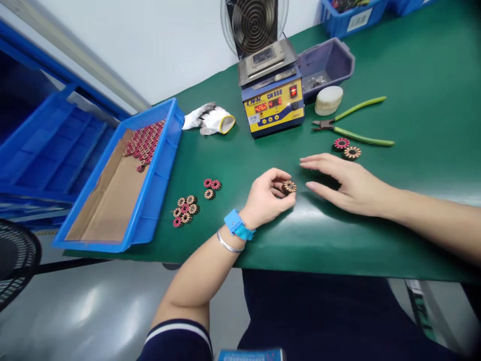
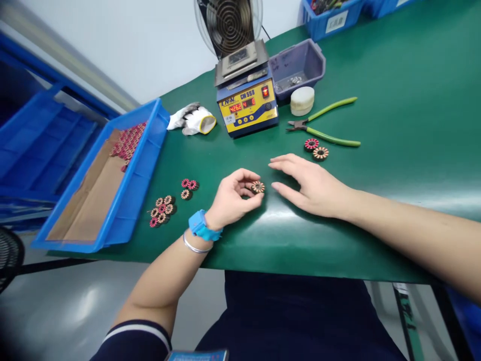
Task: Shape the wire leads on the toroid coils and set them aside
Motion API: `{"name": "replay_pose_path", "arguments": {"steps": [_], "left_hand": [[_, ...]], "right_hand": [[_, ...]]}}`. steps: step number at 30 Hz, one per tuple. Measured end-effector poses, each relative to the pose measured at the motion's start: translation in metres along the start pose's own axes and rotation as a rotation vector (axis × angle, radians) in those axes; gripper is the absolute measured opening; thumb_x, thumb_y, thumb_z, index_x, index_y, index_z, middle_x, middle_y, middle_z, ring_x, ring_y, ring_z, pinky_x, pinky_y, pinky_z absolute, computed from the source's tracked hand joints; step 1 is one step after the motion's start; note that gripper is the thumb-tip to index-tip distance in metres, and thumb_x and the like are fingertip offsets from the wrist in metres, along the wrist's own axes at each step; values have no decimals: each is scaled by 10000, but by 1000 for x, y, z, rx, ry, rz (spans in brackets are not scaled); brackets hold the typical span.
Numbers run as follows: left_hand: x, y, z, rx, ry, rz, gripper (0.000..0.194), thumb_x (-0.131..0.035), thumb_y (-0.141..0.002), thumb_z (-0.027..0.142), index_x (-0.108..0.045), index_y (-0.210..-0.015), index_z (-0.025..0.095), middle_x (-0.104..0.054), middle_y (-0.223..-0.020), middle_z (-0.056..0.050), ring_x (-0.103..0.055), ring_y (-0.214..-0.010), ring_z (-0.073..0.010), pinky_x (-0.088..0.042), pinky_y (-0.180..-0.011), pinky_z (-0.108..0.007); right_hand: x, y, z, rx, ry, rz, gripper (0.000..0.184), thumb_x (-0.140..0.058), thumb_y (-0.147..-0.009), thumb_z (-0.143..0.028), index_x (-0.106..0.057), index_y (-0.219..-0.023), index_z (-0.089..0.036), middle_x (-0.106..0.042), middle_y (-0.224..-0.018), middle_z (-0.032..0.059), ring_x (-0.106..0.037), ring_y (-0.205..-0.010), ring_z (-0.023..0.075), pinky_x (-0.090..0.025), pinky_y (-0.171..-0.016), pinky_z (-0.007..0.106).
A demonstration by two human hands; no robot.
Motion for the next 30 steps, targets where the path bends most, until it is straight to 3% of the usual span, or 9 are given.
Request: {"name": "replay_pose_path", "arguments": {"steps": [3, 6, 8, 16, 22, 30], "left_hand": [[-9, 5, -3, 34, 126, -53, 399, -802, -642, 127, -571, -966, 158, -659, -859, 2, -633, -699, -60, -548, -643, -164], [-7, 7, -4, 38, 174, -63, 444, -870, -612, 159, -560, -929, 160, -678, -852, -9, -668, -755, -86, -571, -694, -183], [-6, 8, -3, 8, 160, -74, 433, -883, -615, 179, -572, -915, 153, -680, -843, -12, -665, -758, -89, -573, -708, -193], [-5, 9, 5, -282, -117, -90, 232, -768, -775, 166, -619, -952, 161, -656, -930, -33, -656, -835, -116, -575, -804, -255], [-8, 9, 3, -230, -30, -142, 242, -752, -789, 158, -597, -974, 174, -616, -964, -18, -682, -845, -109, -624, -791, -232], [-8, 9, 0, -230, 9, -151, 259, -747, -791, 149, -585, -991, 178, -615, -996, -18, -684, -898, -112, -632, -816, -227]], "right_hand": [[2, 0, -8, -35, -288, 7, 381, -656, -955, -331, -633, -1302, -173, -710, -1195, 106, -713, -1064, 231, -601, -951, 367], [-2, 1, -11, -77, -520, -80, 367, -751, -890, -323, -659, -1233, -231, -734, -1112, 47, -729, -990, 200, -608, -912, 324], [-3, 0, -10, -97, -578, -71, 327, -778, -868, -313, -679, -1170, -237, -734, -1107, 42, -727, -974, 195, -606, -898, 317], [2, -6, -14, -69, -489, -51, 37, -691, -891, -261, -701, -902, -227, -700, -1066, 42, -681, -775, 157, -570, -655, 293], [1, -5, -13, -96, -457, -71, 70, -679, -875, -276, -710, -844, -221, -699, -1024, 46, -659, -718, 152, -554, -604, 292], [5, -5, -14, 13, -304, -43, 107, -633, -921, -253, -708, -867, -200, -703, -1037, 65, -690, -770, 158, -545, -656, 285]]}}
Point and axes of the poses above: each hand's wrist, its own y-axis away from the middle knuckle, its own x-axis out of the back of the hand, z = x × y, the point moved 3 cm from there along -y, towards the middle knuckle
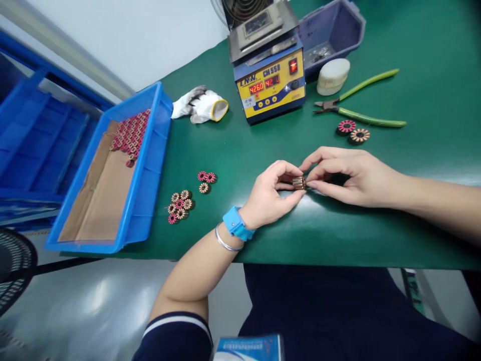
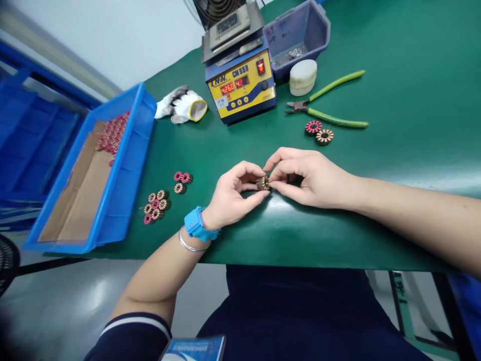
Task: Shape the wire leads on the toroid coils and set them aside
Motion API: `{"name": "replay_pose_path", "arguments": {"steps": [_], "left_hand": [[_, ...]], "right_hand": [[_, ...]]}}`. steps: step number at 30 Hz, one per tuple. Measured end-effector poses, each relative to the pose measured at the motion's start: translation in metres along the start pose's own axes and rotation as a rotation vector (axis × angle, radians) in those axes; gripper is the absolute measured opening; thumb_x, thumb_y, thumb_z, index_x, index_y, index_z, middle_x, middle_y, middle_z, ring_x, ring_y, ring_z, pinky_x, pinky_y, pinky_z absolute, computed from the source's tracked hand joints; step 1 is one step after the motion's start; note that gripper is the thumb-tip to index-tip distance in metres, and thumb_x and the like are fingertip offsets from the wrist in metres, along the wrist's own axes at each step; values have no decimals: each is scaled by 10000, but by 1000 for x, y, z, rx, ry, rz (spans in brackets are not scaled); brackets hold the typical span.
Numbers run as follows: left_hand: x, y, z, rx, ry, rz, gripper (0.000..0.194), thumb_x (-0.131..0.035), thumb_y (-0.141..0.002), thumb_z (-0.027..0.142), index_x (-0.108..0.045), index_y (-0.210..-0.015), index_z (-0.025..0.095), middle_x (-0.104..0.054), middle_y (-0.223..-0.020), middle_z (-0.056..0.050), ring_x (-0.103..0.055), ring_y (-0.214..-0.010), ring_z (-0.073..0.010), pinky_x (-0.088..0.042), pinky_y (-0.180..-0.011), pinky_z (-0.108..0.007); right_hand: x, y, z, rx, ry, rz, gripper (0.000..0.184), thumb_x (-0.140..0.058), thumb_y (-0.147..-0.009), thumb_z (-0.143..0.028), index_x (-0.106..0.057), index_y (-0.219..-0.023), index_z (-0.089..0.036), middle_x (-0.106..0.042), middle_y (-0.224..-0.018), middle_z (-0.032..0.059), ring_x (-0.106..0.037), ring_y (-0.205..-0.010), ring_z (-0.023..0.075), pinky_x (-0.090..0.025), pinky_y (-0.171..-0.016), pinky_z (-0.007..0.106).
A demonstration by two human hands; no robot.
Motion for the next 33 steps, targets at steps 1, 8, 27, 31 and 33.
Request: {"name": "replay_pose_path", "arguments": {"steps": [1, 8, 27, 31, 33], "left_hand": [[0, 0, 0, -1, 1, -2, 258, -750, -790, 151, -587, -988, 176, -615, -991, -16, -684, -895, -109, -630, -814, -226], [5, -1, -1, 75, -11, 26, 278, -787, -762, 170, -580, -948, 178, -651, -928, -12, -685, -810, -102, -607, -725, -200], [1, -4, -9, 177, 178, 46, 467, -915, -673, 306, -553, -943, 187, -688, -887, -8, -692, -750, -92, -582, -659, -177], [-1, -4, -11, 195, 229, 43, 491, -927, -668, 346, -548, -941, 195, -689, -874, 0, -708, -757, -103, -598, -674, -194], [-1, -4, -12, 201, 245, 43, 506, -935, -658, 361, -552, -946, 199, -694, -885, -2, -715, -765, -113, -610, -685, -213]], "right_hand": [[0, 0, -1, 8, 15, -4, 112, -619, -929, -251, -700, -871, -197, -700, -1046, 72, -691, -787, 163, -544, -673, 292], [14, 1, -5, -121, -51, 146, 187, -627, -949, -359, -655, -814, -231, -681, -1015, 82, -668, -919, 252, -556, -845, 441], [7, 2, 15, -289, -269, 240, 203, -795, -838, -420, -754, -916, -237, -691, -1228, 96, -688, -1110, 302, -619, -898, 465], [-5, 1, 11, -240, -247, 131, 162, -759, -871, -386, -772, -872, -225, -707, -1174, 92, -693, -1094, 286, -600, -968, 477], [-7, 0, 11, -247, -228, 136, 180, -748, -884, -393, -771, -836, -222, -717, -1156, 88, -700, -1066, 287, -598, -965, 495]]}}
Point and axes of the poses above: each hand's wrist, its own y-axis away from the middle knuckle, its own x-axis out of the back of the hand, z = x × y, the point moved 3 cm from there along -y, towards the middle knuckle
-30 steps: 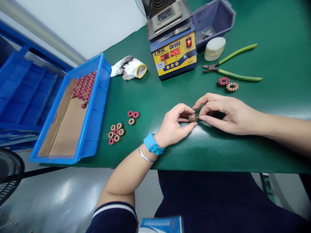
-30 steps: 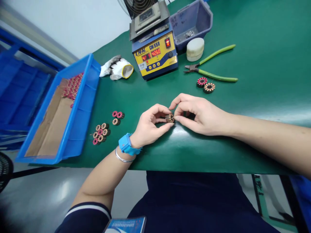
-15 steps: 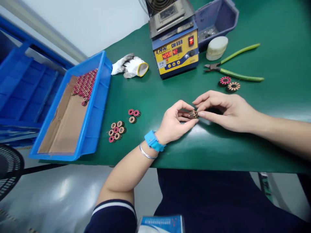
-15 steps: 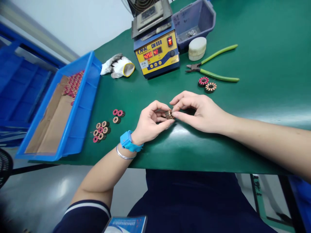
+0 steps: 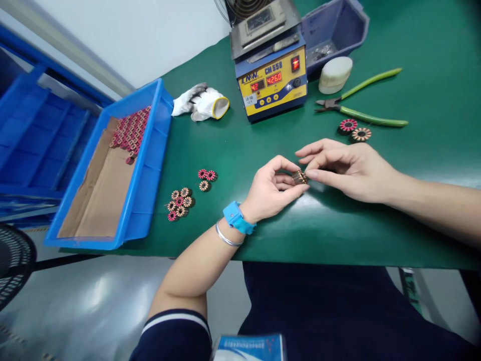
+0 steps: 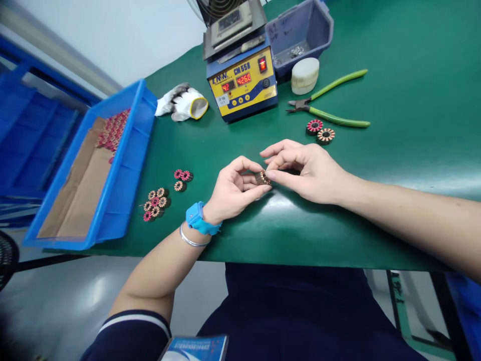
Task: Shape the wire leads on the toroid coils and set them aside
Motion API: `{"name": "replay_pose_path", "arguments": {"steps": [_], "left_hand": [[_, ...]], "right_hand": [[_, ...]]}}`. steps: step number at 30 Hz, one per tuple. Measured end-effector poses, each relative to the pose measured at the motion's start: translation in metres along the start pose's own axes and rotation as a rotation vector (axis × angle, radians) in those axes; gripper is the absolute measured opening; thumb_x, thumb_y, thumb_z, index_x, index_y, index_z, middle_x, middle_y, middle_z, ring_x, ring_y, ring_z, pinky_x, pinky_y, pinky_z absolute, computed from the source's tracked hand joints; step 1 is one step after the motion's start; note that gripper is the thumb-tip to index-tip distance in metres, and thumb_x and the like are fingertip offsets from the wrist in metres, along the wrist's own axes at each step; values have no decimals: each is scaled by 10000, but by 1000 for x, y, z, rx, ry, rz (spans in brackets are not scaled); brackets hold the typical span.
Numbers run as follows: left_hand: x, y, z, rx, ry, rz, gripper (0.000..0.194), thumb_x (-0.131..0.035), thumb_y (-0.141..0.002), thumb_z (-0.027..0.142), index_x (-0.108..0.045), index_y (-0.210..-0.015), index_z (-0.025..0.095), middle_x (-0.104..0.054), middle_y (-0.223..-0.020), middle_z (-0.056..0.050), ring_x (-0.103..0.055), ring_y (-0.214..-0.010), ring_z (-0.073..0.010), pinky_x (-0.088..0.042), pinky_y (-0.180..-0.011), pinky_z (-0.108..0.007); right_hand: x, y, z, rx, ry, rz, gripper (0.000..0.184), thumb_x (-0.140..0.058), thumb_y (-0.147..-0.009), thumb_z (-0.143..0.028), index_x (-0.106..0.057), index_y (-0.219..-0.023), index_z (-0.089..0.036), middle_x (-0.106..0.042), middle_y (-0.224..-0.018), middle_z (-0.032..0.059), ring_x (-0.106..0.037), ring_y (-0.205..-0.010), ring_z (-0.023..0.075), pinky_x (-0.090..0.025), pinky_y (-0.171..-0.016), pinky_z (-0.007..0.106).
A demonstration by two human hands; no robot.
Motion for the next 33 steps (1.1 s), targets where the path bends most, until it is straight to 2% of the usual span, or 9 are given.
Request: {"name": "replay_pose_path", "arguments": {"steps": [8, 13, 22, 33], "left_hand": [[-1, 0, 1, -4, 43, 0, 493, -939, -656, 333, -564, -944, 195, -690, -897, -2, -714, -771, -111, -614, -694, -209], [-1, -1, 1, 12, 44, -9, 511, -943, -647, 360, -555, -938, 198, -686, -911, -4, -716, -779, -124, -623, -702, -235], [-3, -1, 0, 16, 53, -39, 529, -936, -662, 384, -537, -949, 189, -652, -892, 9, -696, -741, -93, -584, -630, -172], [-4, 0, 0, 24, 24, -25, 517, -937, -655, 345, -541, -943, 177, -678, -868, 3, -715, -776, -104, -607, -698, -187]], "right_hand": [[2, 0, 3, -33, -28, 10, 138, -781, -834, -357, -785, -829, -219, -720, -1159, 88, -711, -1047, 265, -613, -949, 454], [0, -1, 3, -25, -31, 8, 128, -783, -837, -365, -790, -837, -237, -723, -1166, 76, -707, -1071, 279, -602, -969, 473], [-3, -1, 1, 15, -17, 12, 113, -746, -846, -337, -769, -807, -234, -730, -1125, 82, -703, -1066, 285, -573, -975, 478], [-2, 0, -2, 72, 40, 27, 88, -735, -813, -290, -729, -764, -218, -719, -1142, 79, -708, -1018, 275, -568, -930, 466]]}}
Point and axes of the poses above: each hand's wrist, its own y-axis away from the middle knuckle, its own x-axis out of the back of the hand, z = x × y, the point moved 3 cm from there along -y, towards the middle knuckle
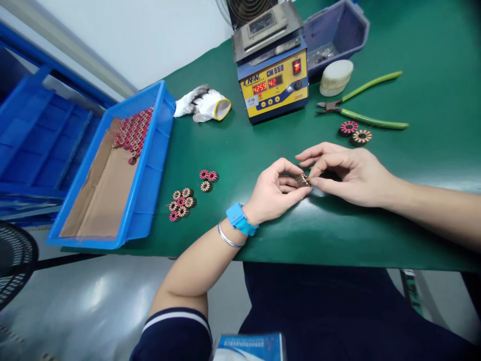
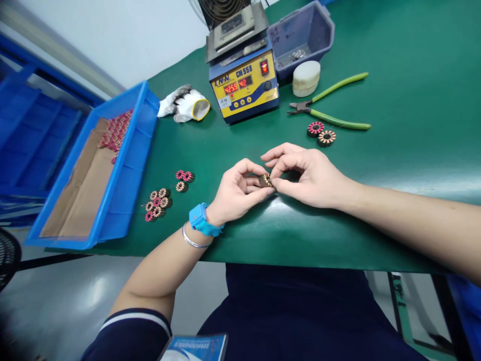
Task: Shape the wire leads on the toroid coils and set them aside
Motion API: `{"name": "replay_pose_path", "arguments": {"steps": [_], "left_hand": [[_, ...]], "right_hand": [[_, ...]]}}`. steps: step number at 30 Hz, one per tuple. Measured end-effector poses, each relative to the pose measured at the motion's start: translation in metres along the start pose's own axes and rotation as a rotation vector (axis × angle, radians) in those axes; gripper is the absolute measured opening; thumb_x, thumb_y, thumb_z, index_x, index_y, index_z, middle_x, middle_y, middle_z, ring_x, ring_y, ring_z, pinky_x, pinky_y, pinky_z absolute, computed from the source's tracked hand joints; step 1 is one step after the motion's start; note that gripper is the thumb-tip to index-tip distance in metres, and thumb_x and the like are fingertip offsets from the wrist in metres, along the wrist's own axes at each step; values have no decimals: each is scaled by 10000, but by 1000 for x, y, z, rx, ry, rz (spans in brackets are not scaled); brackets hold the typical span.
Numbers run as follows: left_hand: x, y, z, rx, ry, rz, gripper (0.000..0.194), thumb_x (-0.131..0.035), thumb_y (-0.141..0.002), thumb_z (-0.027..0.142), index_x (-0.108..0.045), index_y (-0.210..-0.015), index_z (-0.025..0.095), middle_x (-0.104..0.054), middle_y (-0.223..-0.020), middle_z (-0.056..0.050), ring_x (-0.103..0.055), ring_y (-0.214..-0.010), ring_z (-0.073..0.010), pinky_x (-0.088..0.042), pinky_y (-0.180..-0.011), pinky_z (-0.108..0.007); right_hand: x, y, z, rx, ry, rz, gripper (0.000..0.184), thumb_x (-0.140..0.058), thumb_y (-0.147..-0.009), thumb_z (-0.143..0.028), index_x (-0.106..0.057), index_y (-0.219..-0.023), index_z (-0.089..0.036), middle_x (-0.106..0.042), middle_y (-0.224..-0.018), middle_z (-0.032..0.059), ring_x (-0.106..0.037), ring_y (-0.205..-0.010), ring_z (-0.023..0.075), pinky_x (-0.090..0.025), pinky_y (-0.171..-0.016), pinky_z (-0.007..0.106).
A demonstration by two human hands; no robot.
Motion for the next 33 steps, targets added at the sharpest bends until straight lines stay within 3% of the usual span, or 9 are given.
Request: {"name": "replay_pose_path", "arguments": {"steps": [7, 12, 17, 19, 26, 33], "left_hand": [[1, 2, 2, -122, -119, 93, 443, -904, -681, 266, -549, -928, 173, -672, -854, 9, -679, -741, -79, -584, -656, -151], [2, 2, 1, -158, -167, 114, 427, -892, -705, 301, -540, -915, 182, -656, -839, 14, -679, -748, -93, -589, -660, -172], [2, 1, 2, -141, -115, 96, 459, -907, -688, 317, -550, -941, 180, -678, -861, 0, -678, -752, -90, -582, -655, -161], [1, 1, 4, -156, -120, 79, 429, -894, -706, 304, -561, -945, 177, -677, -878, -6, -681, -775, -92, -583, -664, -157], [0, 3, 4, -192, -114, 44, 405, -890, -718, 281, -573, -946, 171, -657, -872, 1, -680, -794, -91, -598, -690, -162], [-1, 2, 2, -214, -101, 19, 388, -891, -722, 270, -583, -928, 154, -635, -855, 7, -672, -763, -81, -598, -669, -157]], "right_hand": [[-3, 7, -21, 251, 244, 92, 87, -713, -804, -159, -689, -814, -242, -656, -1285, 86, -678, -1117, 288, -581, -959, 457], [-8, 13, -34, 398, 263, -15, 139, -698, -803, -131, -677, -853, -259, -656, -1331, 72, -689, -1090, 281, -590, -919, 452], [8, 5, -16, 175, 35, 96, 92, -727, -836, -205, -708, -910, -257, -686, -1285, 58, -650, -1199, 292, -528, -1054, 476], [10, 1, -6, 101, 20, 71, 115, -747, -852, -276, -733, -964, -255, -678, -1303, 63, -635, -1233, 300, -497, -1093, 489], [3, 1, 0, 61, 40, -78, 116, -680, -924, -325, -702, -869, -226, -693, -1181, 57, -683, -1041, 240, -523, -982, 420], [1, 1, -1, 7, -7, -133, 165, -640, -957, -356, -681, -865, -225, -664, -1076, 57, -648, -911, 215, -500, -861, 385]]}}
Point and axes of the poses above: each hand's wrist, its own y-axis away from the middle knuckle, its own x-axis out of the back of the hand, z = x × y, the point moved 3 cm from there along -y, towards the middle knuckle
